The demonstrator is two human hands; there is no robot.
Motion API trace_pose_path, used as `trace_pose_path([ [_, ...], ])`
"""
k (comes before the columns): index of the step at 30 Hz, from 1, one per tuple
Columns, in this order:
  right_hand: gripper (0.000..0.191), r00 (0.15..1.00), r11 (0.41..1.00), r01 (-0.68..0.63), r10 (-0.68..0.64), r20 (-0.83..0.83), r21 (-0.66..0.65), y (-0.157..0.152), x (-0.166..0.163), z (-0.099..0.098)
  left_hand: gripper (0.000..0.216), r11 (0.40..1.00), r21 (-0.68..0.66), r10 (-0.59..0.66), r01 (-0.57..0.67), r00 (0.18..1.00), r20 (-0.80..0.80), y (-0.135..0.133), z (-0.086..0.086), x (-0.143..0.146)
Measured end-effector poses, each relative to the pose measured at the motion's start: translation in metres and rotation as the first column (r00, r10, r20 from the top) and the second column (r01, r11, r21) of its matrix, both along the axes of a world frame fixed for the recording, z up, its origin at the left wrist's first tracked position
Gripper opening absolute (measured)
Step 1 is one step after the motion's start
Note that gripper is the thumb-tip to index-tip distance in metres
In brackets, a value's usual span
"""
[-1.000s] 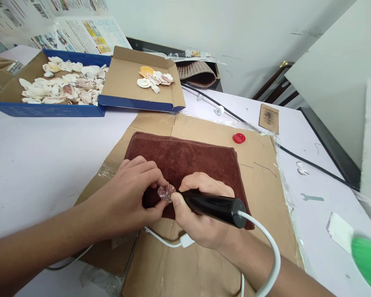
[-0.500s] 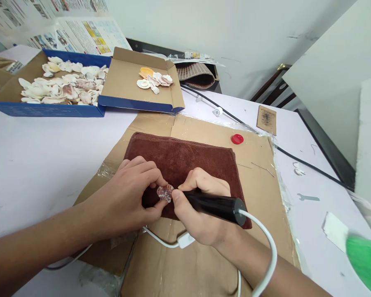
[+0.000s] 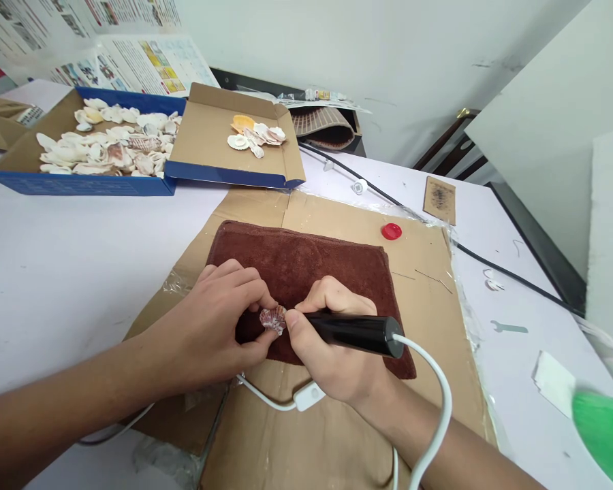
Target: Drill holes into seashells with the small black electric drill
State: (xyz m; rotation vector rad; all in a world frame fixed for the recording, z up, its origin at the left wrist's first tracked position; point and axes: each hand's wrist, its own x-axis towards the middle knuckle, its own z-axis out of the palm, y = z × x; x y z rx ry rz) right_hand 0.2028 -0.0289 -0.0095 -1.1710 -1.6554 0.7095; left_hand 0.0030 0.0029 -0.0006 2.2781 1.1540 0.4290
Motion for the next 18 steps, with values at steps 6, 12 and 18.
trace_pose_path([
  [6, 0.022, 1.000, 1.000, 0.012, -0.012, 0.022, 0.006, -0.0001, -0.0005, 0.0004, 0.004, 1.000, -0.006, -0.006, 0.006, 1.000, -0.002, -0.0009, 0.0004, -0.0005],
  [12, 0.022, 0.999, 1.000, 0.005, -0.006, 0.031, 0.024, -0.0015, -0.0005, -0.0025, 0.005, 1.000, -0.007, -0.001, 0.001, 1.000, -0.002, -0.0005, 0.0012, 0.0008],
  [18, 0.021, 0.999, 0.998, 0.016, -0.014, -0.031, 0.066, -0.0015, 0.0013, -0.0047, 0.004, 1.000, -0.005, -0.002, 0.002, 1.000, 0.006, -0.0011, 0.0012, -0.0001],
])
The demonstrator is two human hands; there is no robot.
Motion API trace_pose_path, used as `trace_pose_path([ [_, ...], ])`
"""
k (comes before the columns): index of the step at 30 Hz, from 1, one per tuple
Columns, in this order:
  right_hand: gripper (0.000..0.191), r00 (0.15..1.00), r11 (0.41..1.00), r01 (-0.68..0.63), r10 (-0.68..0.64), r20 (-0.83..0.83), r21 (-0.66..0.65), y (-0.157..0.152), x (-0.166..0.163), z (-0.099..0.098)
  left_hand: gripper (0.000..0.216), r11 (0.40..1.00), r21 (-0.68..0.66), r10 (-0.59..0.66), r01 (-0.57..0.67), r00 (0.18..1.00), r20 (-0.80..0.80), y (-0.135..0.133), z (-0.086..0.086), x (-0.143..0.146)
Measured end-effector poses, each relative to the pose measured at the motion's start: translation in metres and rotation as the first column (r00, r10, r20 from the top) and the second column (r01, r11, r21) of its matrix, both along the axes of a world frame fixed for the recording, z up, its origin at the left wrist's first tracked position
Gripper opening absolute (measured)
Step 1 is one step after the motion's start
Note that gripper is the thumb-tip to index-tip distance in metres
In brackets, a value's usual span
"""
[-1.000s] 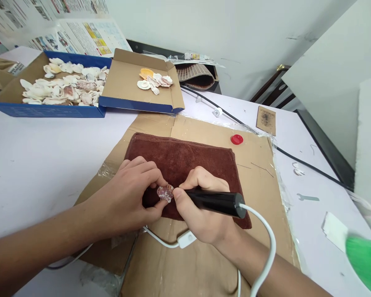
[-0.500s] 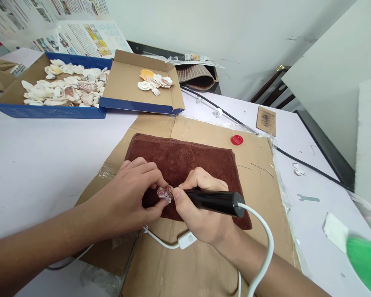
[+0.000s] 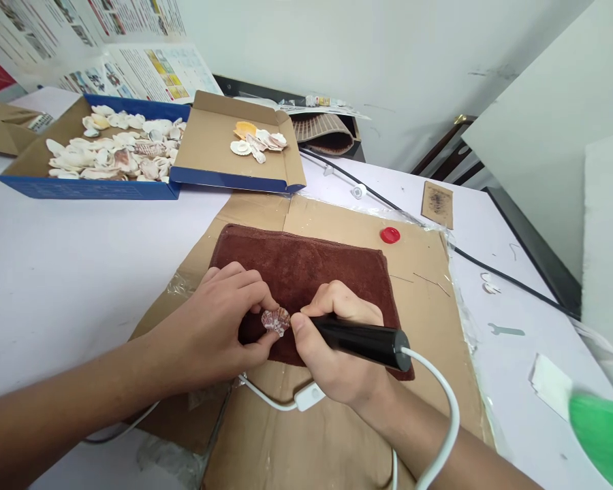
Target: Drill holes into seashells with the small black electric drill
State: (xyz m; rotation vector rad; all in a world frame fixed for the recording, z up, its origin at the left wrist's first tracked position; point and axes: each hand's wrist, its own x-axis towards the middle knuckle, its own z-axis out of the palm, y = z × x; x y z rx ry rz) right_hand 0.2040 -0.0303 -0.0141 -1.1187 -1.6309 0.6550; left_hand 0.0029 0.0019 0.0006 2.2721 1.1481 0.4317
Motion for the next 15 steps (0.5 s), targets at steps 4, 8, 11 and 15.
trace_pose_path([
  [4, 0.022, 1.000, 1.000, 0.011, -0.011, 0.028, -0.005, -0.001, -0.002, 0.002, 0.005, 1.000, 0.005, 0.002, -0.002, 1.000, 0.006, -0.001, -0.001, -0.001],
  [8, 0.021, 0.999, 0.999, 0.026, -0.027, -0.041, -0.029, -0.001, 0.000, 0.000, 0.006, 1.000, 0.017, 0.006, -0.006, 1.000, 0.004, -0.001, -0.002, -0.001],
  [11, 0.022, 0.957, 0.991, 0.048, -0.081, -0.280, -0.121, 0.003, 0.005, -0.001, 0.008, 1.000, 0.019, 0.017, -0.017, 1.000, -0.016, -0.002, -0.003, 0.000],
  [15, 0.025, 0.896, 0.977, 0.093, -0.165, -0.413, -0.190, 0.013, 0.014, 0.002, 0.013, 0.998, 0.031, 0.052, -0.052, 0.999, -0.015, -0.002, -0.004, 0.001],
])
